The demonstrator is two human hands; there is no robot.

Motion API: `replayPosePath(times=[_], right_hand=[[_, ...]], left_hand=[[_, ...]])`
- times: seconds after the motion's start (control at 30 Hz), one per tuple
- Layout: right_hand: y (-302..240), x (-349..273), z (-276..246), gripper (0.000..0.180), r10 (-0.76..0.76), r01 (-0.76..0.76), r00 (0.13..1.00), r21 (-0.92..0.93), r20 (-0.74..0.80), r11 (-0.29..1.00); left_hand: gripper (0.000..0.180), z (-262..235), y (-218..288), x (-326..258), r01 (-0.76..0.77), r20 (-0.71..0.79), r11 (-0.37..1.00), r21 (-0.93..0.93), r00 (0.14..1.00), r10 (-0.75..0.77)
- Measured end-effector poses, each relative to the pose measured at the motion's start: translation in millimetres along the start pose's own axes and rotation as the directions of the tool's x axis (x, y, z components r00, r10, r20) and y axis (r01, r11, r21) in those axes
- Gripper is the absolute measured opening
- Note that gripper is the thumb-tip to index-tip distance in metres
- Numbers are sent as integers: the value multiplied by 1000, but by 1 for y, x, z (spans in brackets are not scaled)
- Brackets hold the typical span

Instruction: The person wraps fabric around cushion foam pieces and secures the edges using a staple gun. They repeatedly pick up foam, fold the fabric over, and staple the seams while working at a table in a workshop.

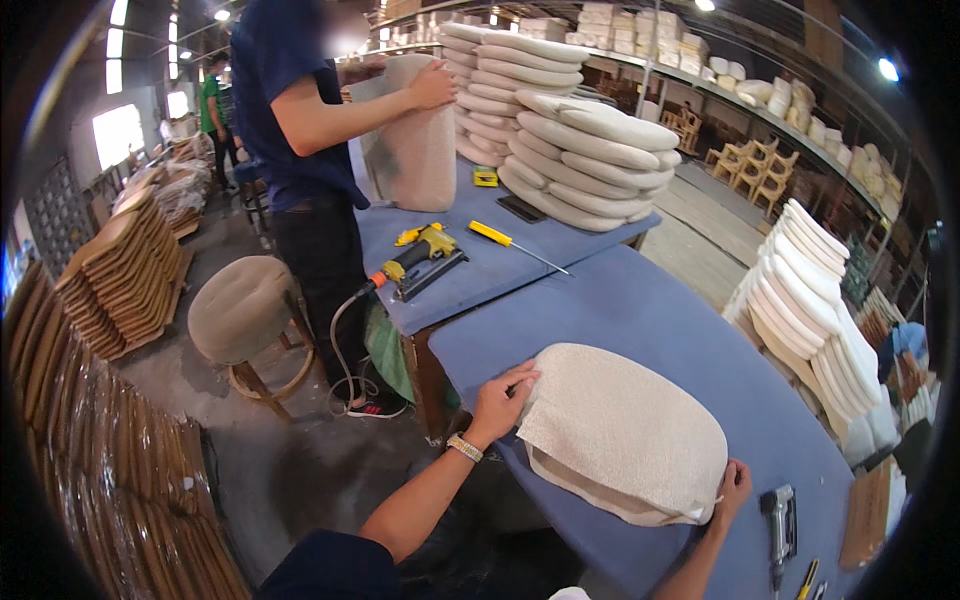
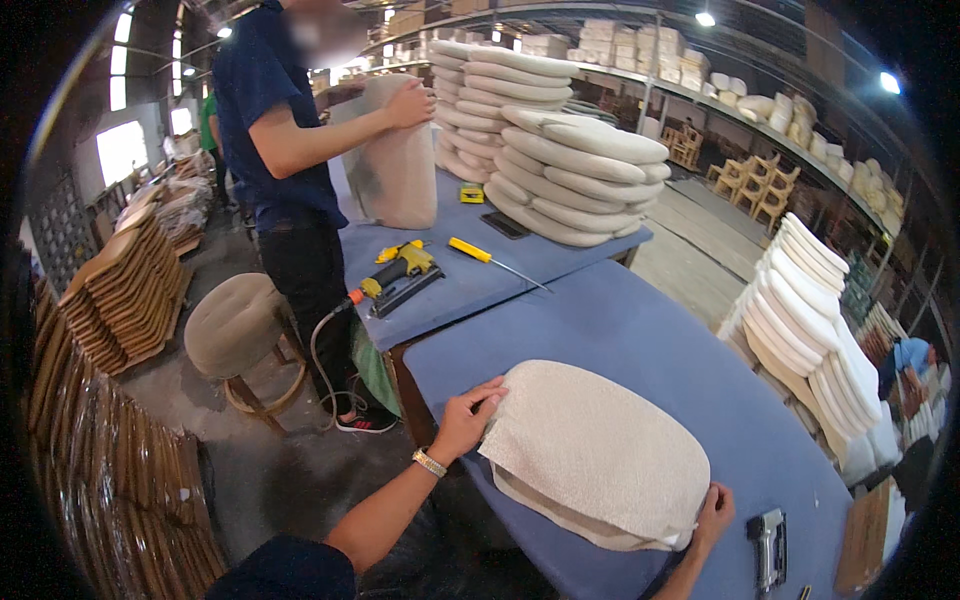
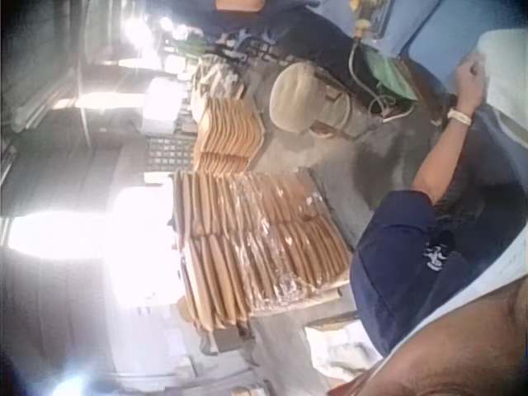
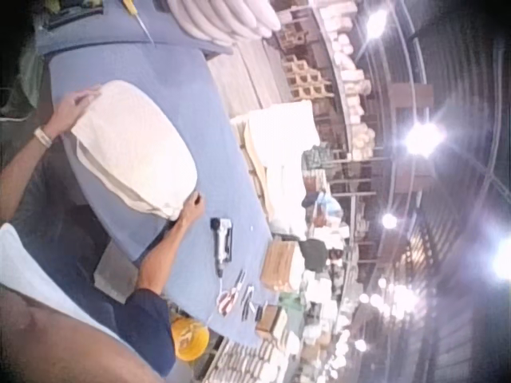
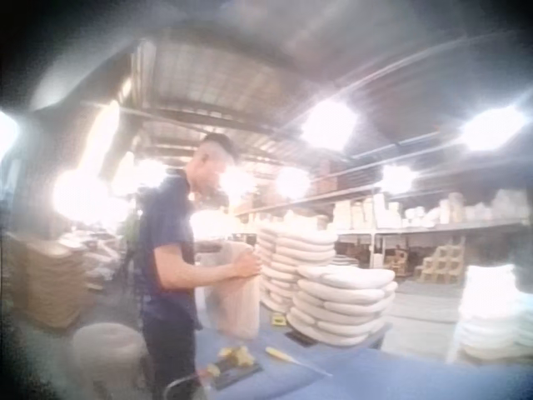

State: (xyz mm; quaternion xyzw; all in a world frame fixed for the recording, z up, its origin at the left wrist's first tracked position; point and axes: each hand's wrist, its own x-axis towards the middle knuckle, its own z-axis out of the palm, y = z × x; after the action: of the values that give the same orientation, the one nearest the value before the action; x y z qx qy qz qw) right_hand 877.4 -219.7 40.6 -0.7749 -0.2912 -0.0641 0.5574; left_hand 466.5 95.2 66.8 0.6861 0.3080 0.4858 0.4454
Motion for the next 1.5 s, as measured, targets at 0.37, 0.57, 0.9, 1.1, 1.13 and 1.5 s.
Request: replayPosePath(times=[0.37,0.57,0.9,1.1,1.13,1.5], right_hand=[[-16,-1,-20,41,93,-56,979,-202,182,978],[11,-2,-13,32,120,-151,988,434,99,888],[-11,-2,-29,30,73,-73,997,33,-9,997],[-21,5,-19,35,113,-103,992,-153,59,983],[-17,2,-24,34,131,-126,989,-81,63,989],[-56,1,-41,36,-16,-3,993,-159,-121,987]], left_hand=[[31,1,-4,-1,-18,48,995,-98,999,23],[43,-22,-19,0,165,137,863,-477,984,-113],[33,2,5,-4,71,3,987,-143,997,-71],[34,-24,0,-82,84,-46,948,-307,994,-103],[32,-19,2,-80,56,-55,920,-387,995,-84],[32,-30,41,-110,95,12,995,-6,995,-95]])
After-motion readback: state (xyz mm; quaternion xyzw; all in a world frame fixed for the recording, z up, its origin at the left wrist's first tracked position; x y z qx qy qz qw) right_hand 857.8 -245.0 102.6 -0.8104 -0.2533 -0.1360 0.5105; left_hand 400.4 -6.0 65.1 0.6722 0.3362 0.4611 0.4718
